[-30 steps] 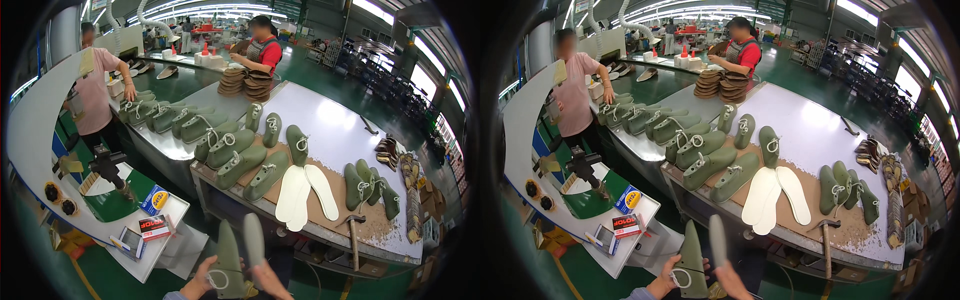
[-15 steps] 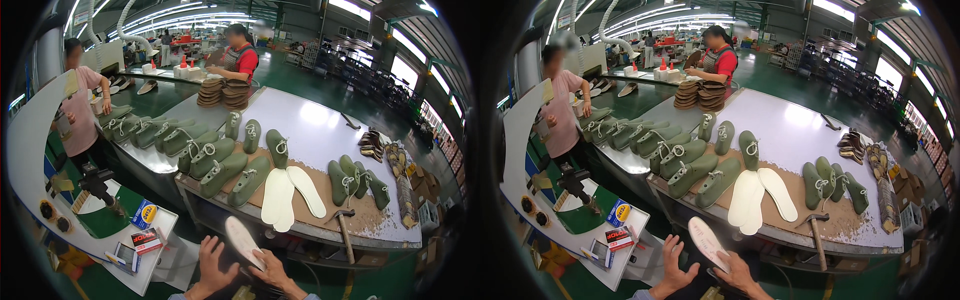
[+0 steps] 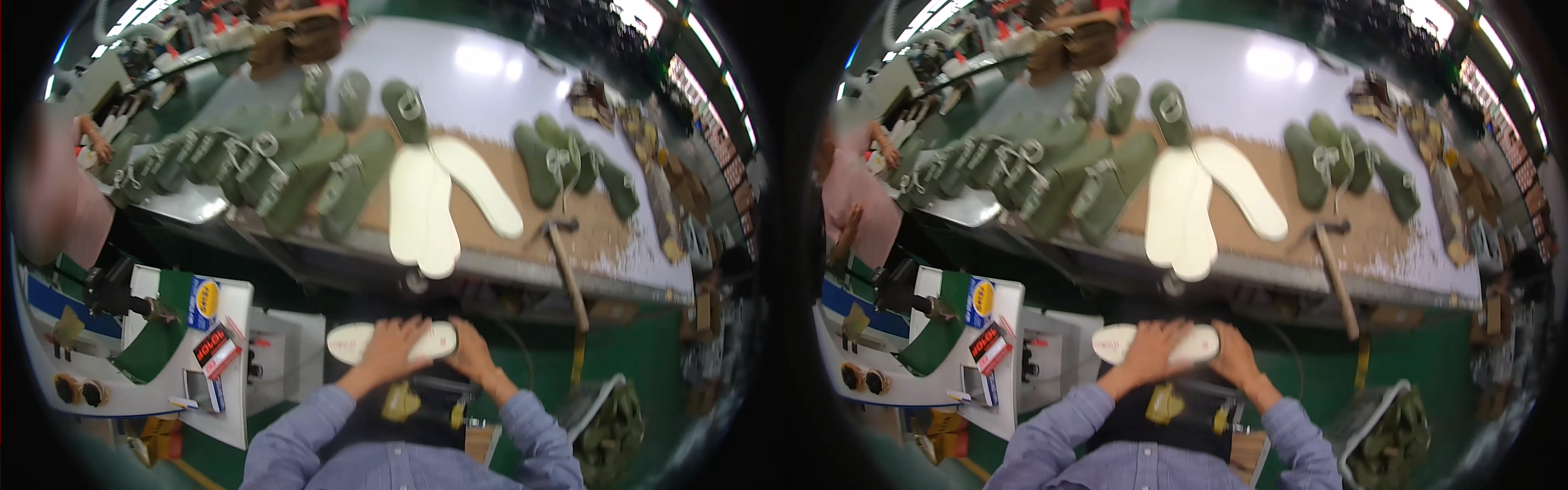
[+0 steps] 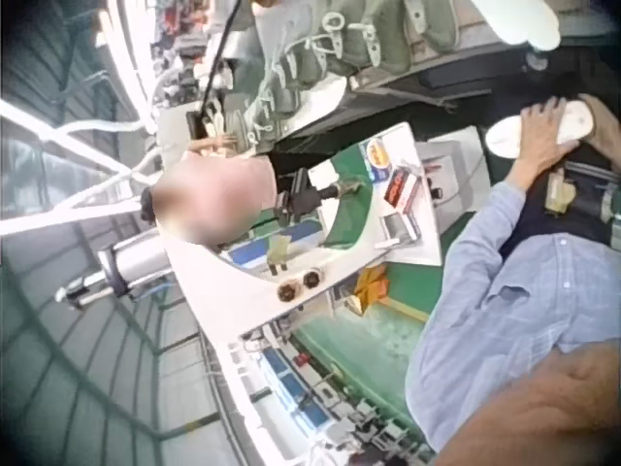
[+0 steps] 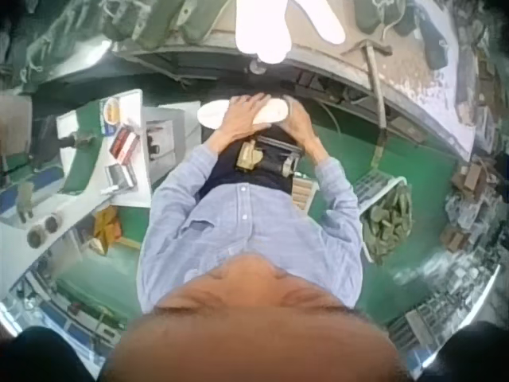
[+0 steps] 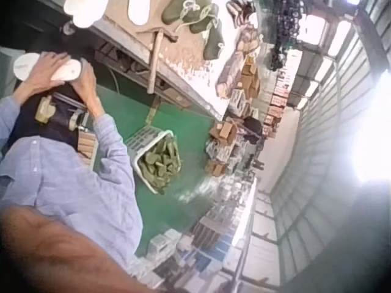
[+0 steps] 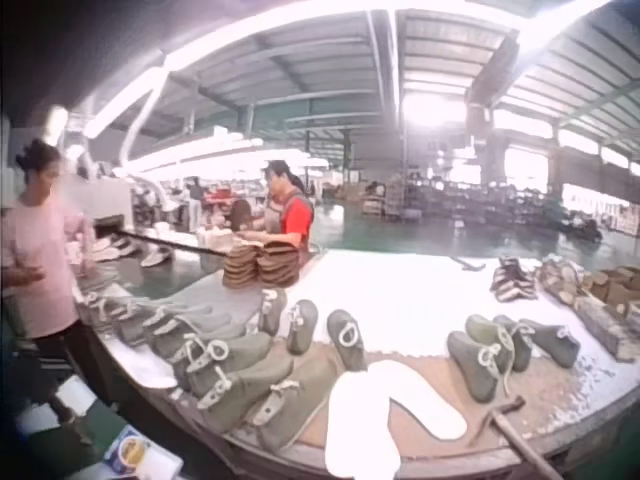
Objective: The person uses a yellow pneumatic nail gun to attach white insoles to green shoe uppers on a factory workbench. They repeatedly pick up an insole, apply the tool, and then place the finished shoe aside. Other workers are visible in the background performing similar tasks.
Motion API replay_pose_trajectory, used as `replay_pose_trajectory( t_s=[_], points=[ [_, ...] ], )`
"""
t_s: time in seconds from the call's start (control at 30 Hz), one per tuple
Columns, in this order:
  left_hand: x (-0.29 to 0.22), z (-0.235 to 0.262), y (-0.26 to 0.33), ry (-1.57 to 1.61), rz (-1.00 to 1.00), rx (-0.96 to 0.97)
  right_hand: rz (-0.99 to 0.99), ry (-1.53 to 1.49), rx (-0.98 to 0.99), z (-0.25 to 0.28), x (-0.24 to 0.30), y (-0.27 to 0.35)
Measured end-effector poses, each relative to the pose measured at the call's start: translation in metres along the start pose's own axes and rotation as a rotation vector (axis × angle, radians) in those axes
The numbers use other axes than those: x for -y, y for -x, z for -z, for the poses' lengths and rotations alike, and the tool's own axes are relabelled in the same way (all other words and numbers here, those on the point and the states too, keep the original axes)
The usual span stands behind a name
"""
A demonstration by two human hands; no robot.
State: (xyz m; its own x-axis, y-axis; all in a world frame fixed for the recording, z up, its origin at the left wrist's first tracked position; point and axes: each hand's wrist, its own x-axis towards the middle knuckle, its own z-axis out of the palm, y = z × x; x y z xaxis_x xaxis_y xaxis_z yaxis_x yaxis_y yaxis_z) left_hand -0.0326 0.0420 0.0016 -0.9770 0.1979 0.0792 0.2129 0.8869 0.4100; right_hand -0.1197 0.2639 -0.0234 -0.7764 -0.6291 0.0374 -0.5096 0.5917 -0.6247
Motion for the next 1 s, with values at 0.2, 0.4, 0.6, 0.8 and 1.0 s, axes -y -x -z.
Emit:
replay_pose_trajectory(
  t_s=[0.2,0.4,0.6,0.8,1.0],
  points=[
    [-0.017,-0.006,-0.01,0.033,-0.073,-0.055,-0.351,-0.25,-0.167,-0.003,0.022,0.046],
    [-0.021,-0.009,-0.017,0.038,-0.074,-0.036,-0.274,-0.194,0.123,0.018,0.071,0.105],
    [-0.025,-0.012,-0.023,-0.005,-0.098,-0.025,0.111,0.203,0.318,-0.025,0.087,0.122],
    [-0.022,-0.01,-0.019,-0.045,-0.101,-0.047,-0.218,-0.151,0.322,0.035,0.093,0.128],
    [-0.022,-0.009,-0.018,-0.005,-0.078,-0.032,-0.639,-0.902,0.22,0.071,0.064,0.152]
  ],
)
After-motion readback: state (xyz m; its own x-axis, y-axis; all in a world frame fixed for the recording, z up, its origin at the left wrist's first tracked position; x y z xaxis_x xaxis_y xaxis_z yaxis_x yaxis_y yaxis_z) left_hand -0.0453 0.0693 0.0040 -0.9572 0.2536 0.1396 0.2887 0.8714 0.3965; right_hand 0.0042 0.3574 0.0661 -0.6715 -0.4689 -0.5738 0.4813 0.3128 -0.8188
